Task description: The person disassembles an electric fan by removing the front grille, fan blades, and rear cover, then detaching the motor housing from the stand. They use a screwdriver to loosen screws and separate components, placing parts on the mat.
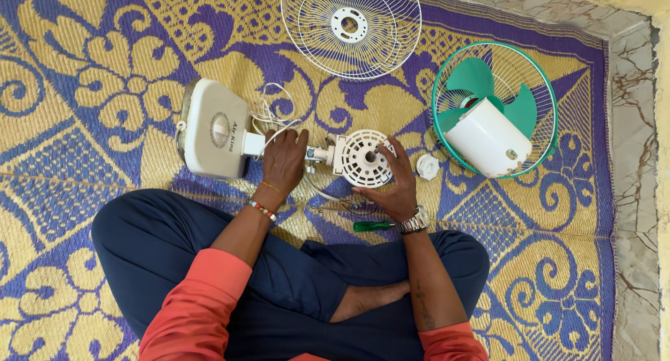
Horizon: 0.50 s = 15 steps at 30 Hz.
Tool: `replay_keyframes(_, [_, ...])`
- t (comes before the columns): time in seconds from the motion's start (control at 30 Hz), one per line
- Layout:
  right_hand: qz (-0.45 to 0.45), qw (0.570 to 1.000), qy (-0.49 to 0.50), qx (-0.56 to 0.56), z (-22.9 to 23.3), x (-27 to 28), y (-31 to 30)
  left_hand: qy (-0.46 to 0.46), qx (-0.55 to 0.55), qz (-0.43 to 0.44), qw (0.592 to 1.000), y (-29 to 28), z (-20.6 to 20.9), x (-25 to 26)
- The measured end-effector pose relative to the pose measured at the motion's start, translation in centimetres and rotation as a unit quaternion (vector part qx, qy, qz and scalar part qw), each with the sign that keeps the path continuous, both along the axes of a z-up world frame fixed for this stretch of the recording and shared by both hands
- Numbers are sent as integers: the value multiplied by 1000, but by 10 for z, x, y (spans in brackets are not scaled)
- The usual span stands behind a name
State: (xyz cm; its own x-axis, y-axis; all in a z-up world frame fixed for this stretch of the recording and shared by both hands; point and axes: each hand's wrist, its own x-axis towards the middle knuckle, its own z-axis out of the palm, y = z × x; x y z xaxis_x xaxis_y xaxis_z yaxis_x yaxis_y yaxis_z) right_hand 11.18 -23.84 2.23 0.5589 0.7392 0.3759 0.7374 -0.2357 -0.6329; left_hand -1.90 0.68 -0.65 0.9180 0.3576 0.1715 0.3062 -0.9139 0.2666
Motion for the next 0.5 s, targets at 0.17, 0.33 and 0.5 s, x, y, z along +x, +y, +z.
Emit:
replay_keyframes(0.17, [5,1000,-4,-5,4,-1,-1,47,-115,-88,988,-2,33,-2])
replay_keyframes(0.33, [0,1000,8,-15,5,-3,-1,21,-258,-139,956,-9,50,-1])
replay_keyframes(0.5, [1,999,27,-20,5,-2,0,-20,-322,-139,936,-17,51,11])
